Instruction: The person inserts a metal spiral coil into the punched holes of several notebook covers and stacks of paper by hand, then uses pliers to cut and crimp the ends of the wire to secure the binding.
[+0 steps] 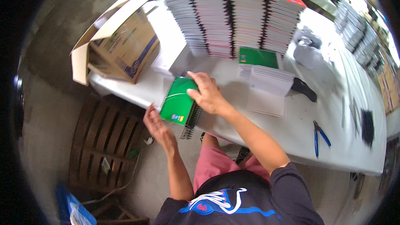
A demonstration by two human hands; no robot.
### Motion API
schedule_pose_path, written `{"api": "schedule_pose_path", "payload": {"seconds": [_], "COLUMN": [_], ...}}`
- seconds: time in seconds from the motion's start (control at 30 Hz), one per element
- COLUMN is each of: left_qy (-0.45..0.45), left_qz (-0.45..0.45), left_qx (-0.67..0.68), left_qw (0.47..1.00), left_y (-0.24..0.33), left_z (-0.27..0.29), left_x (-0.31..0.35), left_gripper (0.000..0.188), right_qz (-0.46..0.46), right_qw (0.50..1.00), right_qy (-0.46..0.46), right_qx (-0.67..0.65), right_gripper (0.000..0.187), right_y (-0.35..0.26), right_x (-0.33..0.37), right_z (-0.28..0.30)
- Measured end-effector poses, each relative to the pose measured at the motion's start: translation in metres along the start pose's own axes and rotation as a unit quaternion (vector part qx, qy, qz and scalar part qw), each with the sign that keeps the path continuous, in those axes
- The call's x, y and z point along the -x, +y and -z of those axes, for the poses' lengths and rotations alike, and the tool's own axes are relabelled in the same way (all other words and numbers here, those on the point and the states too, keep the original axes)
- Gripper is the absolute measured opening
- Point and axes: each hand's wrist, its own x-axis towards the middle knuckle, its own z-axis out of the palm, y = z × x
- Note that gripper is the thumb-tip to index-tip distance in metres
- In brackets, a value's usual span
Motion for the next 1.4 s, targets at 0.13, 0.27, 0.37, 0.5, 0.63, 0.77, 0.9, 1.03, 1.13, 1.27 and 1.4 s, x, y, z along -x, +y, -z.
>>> {"api": "schedule_pose_path", "payload": {"seconds": [0.13, 0.27, 0.37, 0.5, 0.63, 0.77, 0.9, 1.03, 1.13, 1.27, 1.4], "left_qy": [0.062, -0.285, -0.420, -0.460, -0.452, -0.414, -0.383, -0.338, -0.328, -0.344, -0.342], "left_qz": [-0.318, -0.389, -0.296, -0.263, -0.312, -0.411, -0.463, -0.542, -0.549, -0.525, -0.551], "left_qx": [-0.048, 0.011, -0.019, -0.103, -0.163, -0.218, -0.232, -0.192, -0.163, -0.163, -0.183], "left_qw": [0.945, 0.876, 0.858, 0.842, 0.820, 0.782, 0.765, 0.745, 0.751, 0.761, 0.739], "left_y": [0.047, 0.083, 0.071, 0.068, 0.072, 0.047, 0.028, 0.026, 0.011, 0.015, 0.016], "left_z": [0.009, -0.036, -0.088, -0.125, -0.147, -0.195, -0.205, -0.200, -0.196, -0.198, -0.198], "left_x": [0.013, 0.057, 0.077, 0.078, 0.081, 0.091, 0.081, 0.089, 0.093, 0.092, 0.093], "left_gripper": [0.034, 0.037, 0.047, 0.077, 0.096, 0.081, 0.053, 0.041, 0.038, 0.042, 0.039], "right_qz": [0.079, 0.043, 0.023, 0.024, 0.056, -0.024, -0.039, -0.217, -0.448, -0.430, -0.297], "right_qw": [0.995, 0.933, 0.893, 0.912, 0.922, 0.901, 0.878, 0.775, 0.680, 0.734, 0.696], "right_qy": [-0.041, -0.174, -0.162, -0.191, 0.040, 0.187, 0.310, 0.401, 0.327, 0.284, 0.374], "right_qx": [0.040, 0.312, 0.419, 0.362, 0.382, 0.390, 0.364, 0.439, 0.478, 0.442, 0.536], "right_gripper": [0.054, 0.069, 0.074, 0.074, 0.058, 0.057, 0.055, 0.058, 0.050, 0.038, 0.036], "right_y": [-0.025, -0.003, 0.035, 0.054, 0.043, 0.071, 0.085, 0.180, 0.206, 0.216, 0.201], "right_x": [0.030, 0.093, 0.126, 0.120, 0.111, 0.103, 0.124, 0.214, 0.249, 0.264, 0.262], "right_z": [0.063, 0.145, 0.174, 0.185, 0.192, 0.196, 0.234, 0.369, 0.391, 0.410, 0.406]}}
